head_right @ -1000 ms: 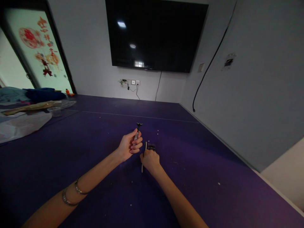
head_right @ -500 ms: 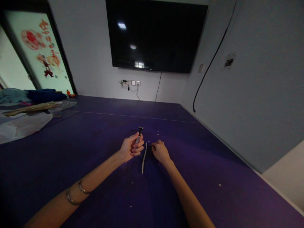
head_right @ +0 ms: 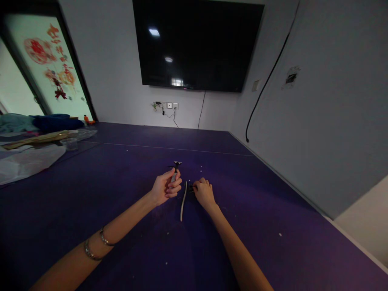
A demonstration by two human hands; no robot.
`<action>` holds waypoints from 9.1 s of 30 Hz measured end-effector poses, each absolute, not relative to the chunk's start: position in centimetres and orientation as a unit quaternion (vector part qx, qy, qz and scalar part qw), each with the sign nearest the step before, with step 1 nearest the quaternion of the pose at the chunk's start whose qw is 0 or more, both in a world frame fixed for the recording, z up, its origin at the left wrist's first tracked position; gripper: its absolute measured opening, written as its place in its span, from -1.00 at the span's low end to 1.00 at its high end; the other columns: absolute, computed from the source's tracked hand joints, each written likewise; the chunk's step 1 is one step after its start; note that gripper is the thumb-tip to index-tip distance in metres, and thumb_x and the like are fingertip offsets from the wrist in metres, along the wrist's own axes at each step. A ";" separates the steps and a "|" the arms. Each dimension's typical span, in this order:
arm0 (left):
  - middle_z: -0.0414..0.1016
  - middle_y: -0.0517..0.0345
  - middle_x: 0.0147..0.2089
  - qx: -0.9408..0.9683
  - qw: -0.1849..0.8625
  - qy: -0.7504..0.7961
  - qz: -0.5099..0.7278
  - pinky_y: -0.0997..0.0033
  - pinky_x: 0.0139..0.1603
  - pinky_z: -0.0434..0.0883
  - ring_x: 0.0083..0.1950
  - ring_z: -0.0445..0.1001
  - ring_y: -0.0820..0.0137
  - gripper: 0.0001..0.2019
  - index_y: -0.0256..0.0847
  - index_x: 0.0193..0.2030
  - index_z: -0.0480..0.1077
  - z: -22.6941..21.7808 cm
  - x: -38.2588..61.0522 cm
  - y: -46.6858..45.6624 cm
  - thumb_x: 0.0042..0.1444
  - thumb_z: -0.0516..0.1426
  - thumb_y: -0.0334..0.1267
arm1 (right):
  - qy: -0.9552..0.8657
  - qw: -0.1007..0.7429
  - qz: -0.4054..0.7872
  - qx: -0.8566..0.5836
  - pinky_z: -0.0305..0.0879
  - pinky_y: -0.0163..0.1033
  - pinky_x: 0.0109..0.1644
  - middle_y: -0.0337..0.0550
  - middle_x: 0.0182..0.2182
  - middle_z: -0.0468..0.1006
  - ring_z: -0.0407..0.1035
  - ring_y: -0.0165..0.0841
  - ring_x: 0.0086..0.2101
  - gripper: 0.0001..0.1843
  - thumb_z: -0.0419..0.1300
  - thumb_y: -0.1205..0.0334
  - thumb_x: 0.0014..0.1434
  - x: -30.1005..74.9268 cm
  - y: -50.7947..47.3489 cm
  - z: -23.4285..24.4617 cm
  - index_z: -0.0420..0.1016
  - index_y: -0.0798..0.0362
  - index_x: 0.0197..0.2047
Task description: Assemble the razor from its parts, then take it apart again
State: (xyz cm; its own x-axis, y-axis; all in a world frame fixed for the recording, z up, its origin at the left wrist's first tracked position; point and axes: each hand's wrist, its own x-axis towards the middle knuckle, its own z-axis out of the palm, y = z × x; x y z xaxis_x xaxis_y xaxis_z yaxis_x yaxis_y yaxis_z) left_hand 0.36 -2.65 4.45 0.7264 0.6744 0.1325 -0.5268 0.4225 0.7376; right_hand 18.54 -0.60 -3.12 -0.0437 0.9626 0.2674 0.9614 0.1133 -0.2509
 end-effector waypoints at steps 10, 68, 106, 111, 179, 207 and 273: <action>-0.09 0.38 -0.68 0.401 0.835 0.098 0.363 0.69 -0.83 -0.13 -0.76 -0.13 0.62 -0.71 -0.24 -0.48 0.20 4.4 0.3 -2.4 0.18 -0.01 -0.10 | -0.730 0.328 0.067 -0.596 0.25 -0.32 -0.07 -0.09 -0.19 0.57 0.43 -0.34 -0.19 -0.64 -0.03 0.38 0.13 19.4 0.7 -2.0 0.53 0.09 -0.11; 0.28 0.28 -0.52 0.653 0.418 0.266 0.573 0.54 -0.54 0.23 -0.56 0.26 0.55 -0.74 -0.23 -0.15 0.24 -1.4 2.7 -4.5 0.17 0.02 -0.08 | -0.739 0.479 0.208 -0.425 0.35 -0.10 -0.04 -0.16 -0.30 0.61 0.49 -0.27 -0.23 -0.72 0.21 0.25 0.03 18.0 -5.2 8.5 0.53 -0.02 -0.14; 0.16 0.39 -0.63 0.630 0.419 0.285 0.588 0.62 -0.69 0.13 -0.71 0.16 0.61 -0.78 -0.21 -0.21 0.22 -1.1 3.1 -4.7 0.18 0.02 -0.08 | -0.775 0.453 -0.020 -0.440 0.09 -0.13 -0.09 -0.18 -0.33 0.46 0.31 -0.27 -0.22 -0.89 0.12 0.37 0.06 17.2 -5.8 8.3 0.23 0.00 -0.38; 0.19 0.38 -0.63 0.618 0.439 0.273 0.593 0.62 -0.68 0.17 -0.69 0.18 0.60 -0.77 -0.21 -0.23 0.22 -0.7 3.2 -4.9 0.17 0.03 -0.08 | -0.772 0.460 0.000 -0.439 0.11 -0.10 -0.06 -0.19 -0.32 0.47 0.34 -0.28 -0.21 -0.91 0.13 0.34 0.06 17.3 -5.5 8.2 0.25 0.00 -0.36; 0.27 0.24 -0.72 0.427 0.410 0.464 0.660 0.49 -0.51 0.31 -0.64 0.40 0.44 -0.73 -0.23 -0.63 0.23 3.5 -5.8 5.2 -0.02 0.09 -0.15 | -0.705 0.117 0.151 -0.683 0.23 -0.28 -0.34 -0.07 -0.42 0.56 0.46 -0.24 -0.34 -0.62 0.04 -0.03 0.06 12.7 -3.4 -0.8 0.54 0.03 -0.49; 0.47 -0.02 -0.19 0.789 0.006 0.550 0.274 0.33 -0.02 0.26 -0.05 0.37 0.26 -0.85 -0.24 -0.28 0.47 -2.9 -6.7 12.9 0.09 0.06 -0.36 | -0.600 0.473 0.161 -0.625 0.00 -0.33 -0.55 -0.24 -0.72 0.29 0.17 -0.40 -0.63 -0.46 -0.07 -0.15 0.06 23.6 1.9 -6.2 0.43 0.13 -0.56; 0.43 0.04 -0.22 0.930 -0.096 0.236 0.264 0.33 -0.07 0.31 -0.10 0.31 0.34 -0.79 -0.30 -0.17 0.43 -0.1 0.1 2.5 0.19 0.04 -0.25 | -0.611 0.439 0.388 -0.533 0.18 -0.42 -0.62 -0.13 -0.45 0.55 0.35 -0.44 -0.53 -0.61 0.24 0.04 -0.12 22.5 1.2 -1.7 0.56 0.14 -0.27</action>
State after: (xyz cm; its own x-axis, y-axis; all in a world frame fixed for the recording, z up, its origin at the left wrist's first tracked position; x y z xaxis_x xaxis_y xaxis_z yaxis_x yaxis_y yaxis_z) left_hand 0.15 2.52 -0.09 0.7493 0.3889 0.5361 0.4906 -0.8697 -0.0548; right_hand 22.47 1.16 -1.66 -0.0465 0.9913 0.1234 0.3104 0.1317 -0.9414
